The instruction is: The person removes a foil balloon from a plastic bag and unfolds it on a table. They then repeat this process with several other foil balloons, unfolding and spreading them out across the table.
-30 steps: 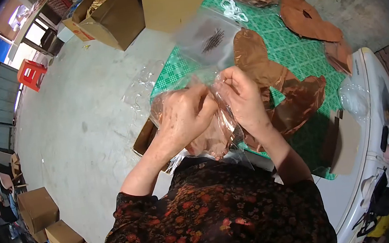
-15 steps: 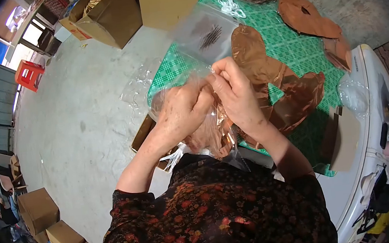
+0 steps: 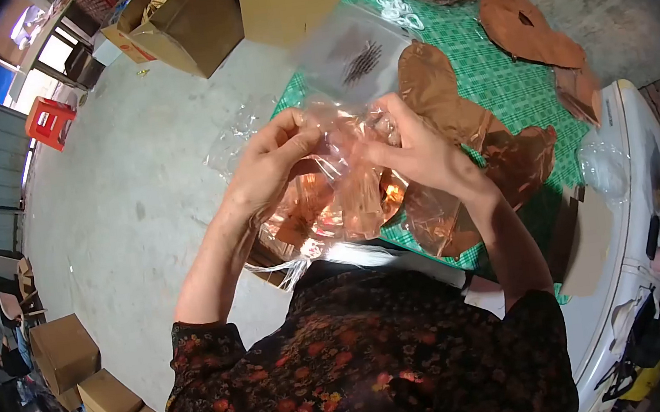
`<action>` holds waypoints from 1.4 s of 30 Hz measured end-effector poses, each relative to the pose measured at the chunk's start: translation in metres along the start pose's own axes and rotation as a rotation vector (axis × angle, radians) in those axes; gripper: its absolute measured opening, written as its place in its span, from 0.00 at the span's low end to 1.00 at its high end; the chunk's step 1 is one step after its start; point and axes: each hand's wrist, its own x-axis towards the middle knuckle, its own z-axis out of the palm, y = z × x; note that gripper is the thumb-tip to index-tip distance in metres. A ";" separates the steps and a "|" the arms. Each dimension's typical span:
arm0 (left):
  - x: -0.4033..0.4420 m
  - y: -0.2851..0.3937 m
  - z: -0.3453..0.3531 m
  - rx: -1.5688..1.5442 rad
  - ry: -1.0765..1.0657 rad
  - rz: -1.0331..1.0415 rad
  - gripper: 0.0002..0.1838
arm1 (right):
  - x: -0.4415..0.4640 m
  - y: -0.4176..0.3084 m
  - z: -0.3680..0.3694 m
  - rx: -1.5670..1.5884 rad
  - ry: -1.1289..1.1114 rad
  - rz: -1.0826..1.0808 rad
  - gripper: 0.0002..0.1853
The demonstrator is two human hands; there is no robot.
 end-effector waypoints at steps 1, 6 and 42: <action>0.001 0.001 0.003 -0.067 0.024 -0.006 0.05 | -0.002 -0.005 0.001 -0.056 0.018 0.024 0.25; 0.015 -0.009 -0.006 -0.446 0.039 0.023 0.05 | 0.006 0.020 0.004 -0.156 0.025 -0.089 0.11; 0.005 0.046 -0.093 0.588 0.109 -0.073 0.28 | 0.045 0.034 0.005 0.503 -0.063 -0.048 0.09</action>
